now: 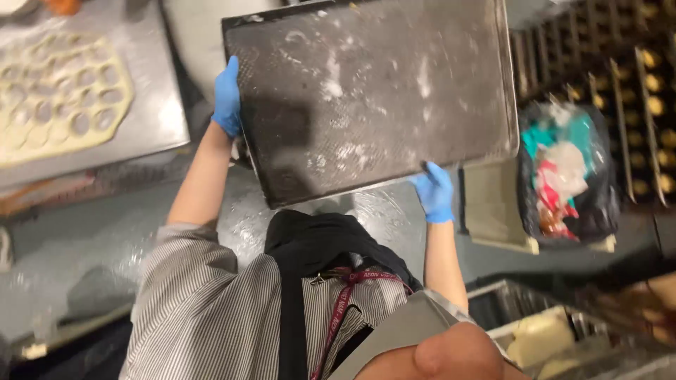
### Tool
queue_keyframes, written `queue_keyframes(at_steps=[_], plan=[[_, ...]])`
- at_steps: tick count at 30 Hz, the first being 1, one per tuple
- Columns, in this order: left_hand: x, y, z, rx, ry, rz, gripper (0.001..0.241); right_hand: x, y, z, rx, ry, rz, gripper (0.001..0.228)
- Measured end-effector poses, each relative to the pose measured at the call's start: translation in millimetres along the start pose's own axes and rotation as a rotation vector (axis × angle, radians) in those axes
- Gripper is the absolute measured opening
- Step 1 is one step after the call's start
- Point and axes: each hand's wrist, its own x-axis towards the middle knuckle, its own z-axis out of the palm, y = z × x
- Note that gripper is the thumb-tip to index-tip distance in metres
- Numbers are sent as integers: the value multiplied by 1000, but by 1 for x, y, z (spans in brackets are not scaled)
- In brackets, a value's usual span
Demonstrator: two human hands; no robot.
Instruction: Cutting circular shapes from a rolled-out sheet of dough and arranging them onto a baking tray in a professional kitchen.
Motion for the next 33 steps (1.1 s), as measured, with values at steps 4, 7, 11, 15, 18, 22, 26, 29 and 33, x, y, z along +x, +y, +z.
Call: queue_keyframes(at_steps=[4,7,11,15,18,22,26,29,33], plan=[[-64,16,-87,21,227,265,52,78,101,119,-452,-171,128,33],[-92,-18,-149,82,561,304,57,124,143,206,-721,-67,15,51],[-123,-58,-215,204,507,127,63,217,153,232,-749,-164,-124,50],[-149,59,-162,-361,413,87,58,280,151,266,-891,-254,-69,48],[-129,41,-202,-112,394,94,52,331,154,284,-1006,-273,-101,45],[-102,19,-246,-153,208,-18,54,405,163,278,-1088,-268,-129,45],[-91,47,-241,27,103,-113,54,441,158,287,-1219,-251,-139,50],[-67,50,-254,190,95,-91,46,455,157,296,-1312,-206,-155,52],[-38,21,-283,384,180,-56,48,448,158,298,-1396,-178,-180,54]])
